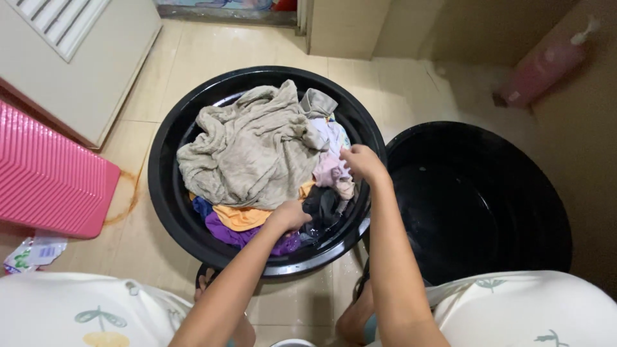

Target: The person washes clothes in a black basin by hand, using a shower head to spray water onto the garments while turning and pressing them.

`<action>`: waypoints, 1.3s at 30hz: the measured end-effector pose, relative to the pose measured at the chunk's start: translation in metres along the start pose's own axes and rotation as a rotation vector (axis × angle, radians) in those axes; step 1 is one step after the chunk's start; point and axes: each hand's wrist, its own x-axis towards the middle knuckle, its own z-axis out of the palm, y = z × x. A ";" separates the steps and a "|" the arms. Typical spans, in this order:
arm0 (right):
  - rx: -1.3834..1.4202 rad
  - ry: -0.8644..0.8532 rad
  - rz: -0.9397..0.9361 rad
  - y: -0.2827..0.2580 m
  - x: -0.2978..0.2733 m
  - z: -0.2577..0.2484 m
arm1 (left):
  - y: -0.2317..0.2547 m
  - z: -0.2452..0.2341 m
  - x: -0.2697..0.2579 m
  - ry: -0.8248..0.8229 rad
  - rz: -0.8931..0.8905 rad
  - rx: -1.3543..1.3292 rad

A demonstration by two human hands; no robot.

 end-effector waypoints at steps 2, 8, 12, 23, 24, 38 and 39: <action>0.031 -0.003 0.086 0.011 0.011 0.002 | 0.016 -0.010 -0.019 0.182 0.139 0.153; 0.419 0.171 -0.017 0.037 0.038 0.049 | 0.055 -0.033 -0.049 0.549 0.073 0.150; 0.781 0.552 -0.106 0.036 0.039 0.063 | 0.073 -0.052 -0.067 0.577 0.121 0.116; 1.901 0.012 -0.132 0.073 0.025 -0.004 | 0.117 -0.059 -0.064 0.478 0.829 -0.344; 1.903 0.033 -0.107 0.078 0.020 -0.010 | 0.121 -0.056 -0.067 0.369 0.699 -0.392; 1.799 0.066 -0.074 0.079 -0.025 -0.042 | 0.150 -0.043 -0.078 0.021 0.352 -0.599; 1.818 0.028 -0.108 0.081 -0.023 -0.044 | 0.146 -0.040 -0.073 0.001 0.347 -0.664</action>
